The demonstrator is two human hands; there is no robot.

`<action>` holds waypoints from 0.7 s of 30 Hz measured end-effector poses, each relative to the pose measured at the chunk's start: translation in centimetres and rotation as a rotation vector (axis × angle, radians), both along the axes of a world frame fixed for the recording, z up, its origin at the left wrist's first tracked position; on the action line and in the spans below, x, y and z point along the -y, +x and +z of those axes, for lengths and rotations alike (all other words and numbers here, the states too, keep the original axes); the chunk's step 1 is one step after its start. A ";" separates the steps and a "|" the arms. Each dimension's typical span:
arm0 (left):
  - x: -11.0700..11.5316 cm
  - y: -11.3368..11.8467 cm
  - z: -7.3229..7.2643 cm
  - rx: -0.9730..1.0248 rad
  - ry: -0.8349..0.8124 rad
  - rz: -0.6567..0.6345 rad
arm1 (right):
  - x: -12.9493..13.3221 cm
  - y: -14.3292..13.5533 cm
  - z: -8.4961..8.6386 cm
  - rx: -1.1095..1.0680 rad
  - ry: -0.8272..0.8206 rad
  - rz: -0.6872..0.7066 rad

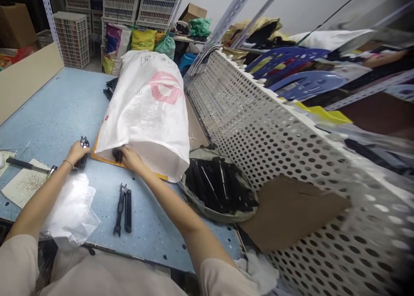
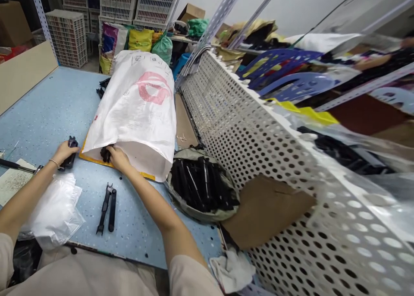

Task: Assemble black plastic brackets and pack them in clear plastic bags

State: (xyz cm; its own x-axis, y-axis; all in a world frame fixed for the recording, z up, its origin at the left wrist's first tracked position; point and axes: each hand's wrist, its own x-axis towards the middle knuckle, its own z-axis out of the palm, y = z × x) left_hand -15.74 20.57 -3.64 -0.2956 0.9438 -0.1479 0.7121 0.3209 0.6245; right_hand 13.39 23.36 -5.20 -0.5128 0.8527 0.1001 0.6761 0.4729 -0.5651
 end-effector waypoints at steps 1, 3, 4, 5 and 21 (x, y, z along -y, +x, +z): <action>0.5 -0.3 0.6 0.064 0.023 0.022 | 1.4 1.1 0.0 0.058 -0.001 0.001; 2.1 0.2 1.9 0.212 0.144 0.056 | 4.2 2.6 0.6 0.148 0.018 -0.028; 3.1 1.0 2.7 0.264 0.209 0.062 | 5.5 2.8 1.3 0.157 0.040 -0.048; 4.3 2.3 3.6 0.280 0.258 0.058 | 6.7 2.7 2.1 0.126 0.063 -0.062; 16.5 12.2 6.6 0.360 0.336 -0.326 | 13.2 -0.7 6.9 -0.507 -0.098 -0.058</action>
